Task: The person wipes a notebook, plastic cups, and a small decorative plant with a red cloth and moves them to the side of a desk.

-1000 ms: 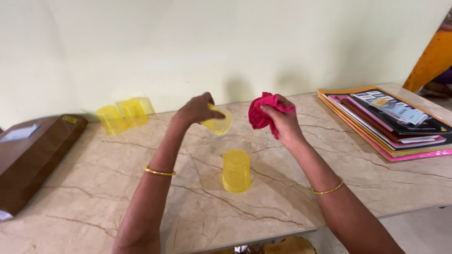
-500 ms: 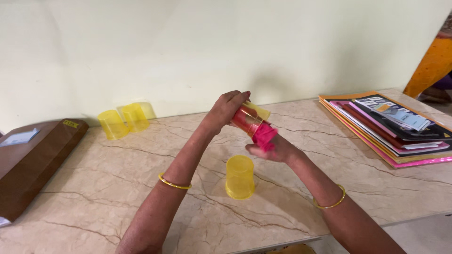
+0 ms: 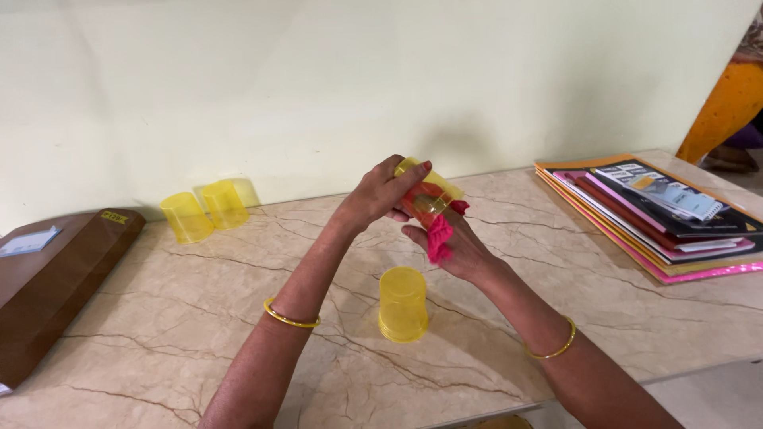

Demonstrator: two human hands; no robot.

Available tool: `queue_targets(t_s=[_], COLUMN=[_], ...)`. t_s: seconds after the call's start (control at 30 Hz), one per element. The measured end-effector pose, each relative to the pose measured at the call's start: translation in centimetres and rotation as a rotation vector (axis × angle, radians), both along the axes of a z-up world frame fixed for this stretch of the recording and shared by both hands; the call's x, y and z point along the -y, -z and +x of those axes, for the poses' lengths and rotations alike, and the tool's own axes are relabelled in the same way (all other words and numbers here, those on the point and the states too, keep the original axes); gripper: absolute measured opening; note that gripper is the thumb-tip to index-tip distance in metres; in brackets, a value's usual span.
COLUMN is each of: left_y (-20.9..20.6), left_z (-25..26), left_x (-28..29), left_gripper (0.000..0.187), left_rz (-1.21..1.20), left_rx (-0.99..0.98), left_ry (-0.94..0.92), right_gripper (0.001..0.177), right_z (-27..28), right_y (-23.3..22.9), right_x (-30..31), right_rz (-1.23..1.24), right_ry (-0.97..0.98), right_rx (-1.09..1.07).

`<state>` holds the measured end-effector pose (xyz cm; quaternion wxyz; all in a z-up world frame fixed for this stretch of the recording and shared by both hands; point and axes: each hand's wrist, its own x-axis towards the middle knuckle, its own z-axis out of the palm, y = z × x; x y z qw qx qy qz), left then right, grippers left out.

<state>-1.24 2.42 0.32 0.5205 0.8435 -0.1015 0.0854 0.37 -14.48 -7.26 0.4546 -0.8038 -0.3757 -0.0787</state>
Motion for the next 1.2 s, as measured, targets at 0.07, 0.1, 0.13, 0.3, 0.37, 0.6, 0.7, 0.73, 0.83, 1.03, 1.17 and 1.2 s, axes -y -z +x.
queue_targets(t_s=[0.07,0.1,0.13,0.3,0.37,0.6,0.7,0.73,0.83,1.03,1.17,1.2], left_y=[0.0,0.0,0.2,0.2,0.1,0.4,1.5,1.5,2.1,3.0,5.6,6.3], left_z=[0.3,0.5,0.6,0.4,0.3,1.4,1.5,1.9,2.5,6.4,8.1,8.4], left_x=[0.0,0.2,0.4,0.9,0.3,-0.3,0.3,0.6,0.4,-6.0,-14.3,-16.1], left_gripper=[0.069,0.072,0.075,0.069,0.065,0.066,0.064,0.062,0.06,0.069,0.062,0.061], left_rz=[0.034,0.006,-0.021,-0.078,-0.023,-0.091,-0.218,-0.241,-0.263,0.105,0.279,0.293], left_rx=[0.051,0.199,0.345,0.257,0.013,0.432,0.462,0.456,0.416,0.661,0.49,0.434], left_ry=[0.029,0.105,0.184,0.094,-0.018,0.3,0.191,0.095,-0.089,-0.576,-0.805,-0.832], right_gripper=[0.054,0.057,0.061,0.077,0.079,0.069,0.057,0.052,0.048,0.033,0.028,0.029], right_z=[0.2,0.5,0.6,0.1,-0.2,0.8,1.0,1.0,1.8,3.2,4.2,4.5], right_y=[-0.4,-0.7,-0.9,-1.5,-1.6,-1.9,-0.8,-0.4,-0.5,0.6,1.9,2.1], right_x=[0.1,0.2,0.3,1.1,0.6,1.6,1.6,1.4,0.7,1.5,1.6,1.2], right_rz=[0.285,0.564,0.842,0.174,-0.131,0.774,0.483,0.31,0.626,0.817,0.786,0.76], right_ry=[-0.178,-0.37,-0.565,-0.189,0.045,-0.665,-0.275,-0.062,-0.373,-0.305,-0.29,-0.285], right_rx=[-0.214,-0.322,-0.428,0.141,0.115,-0.453,-0.361,-0.299,-0.312,-0.391,-0.389,-0.381])
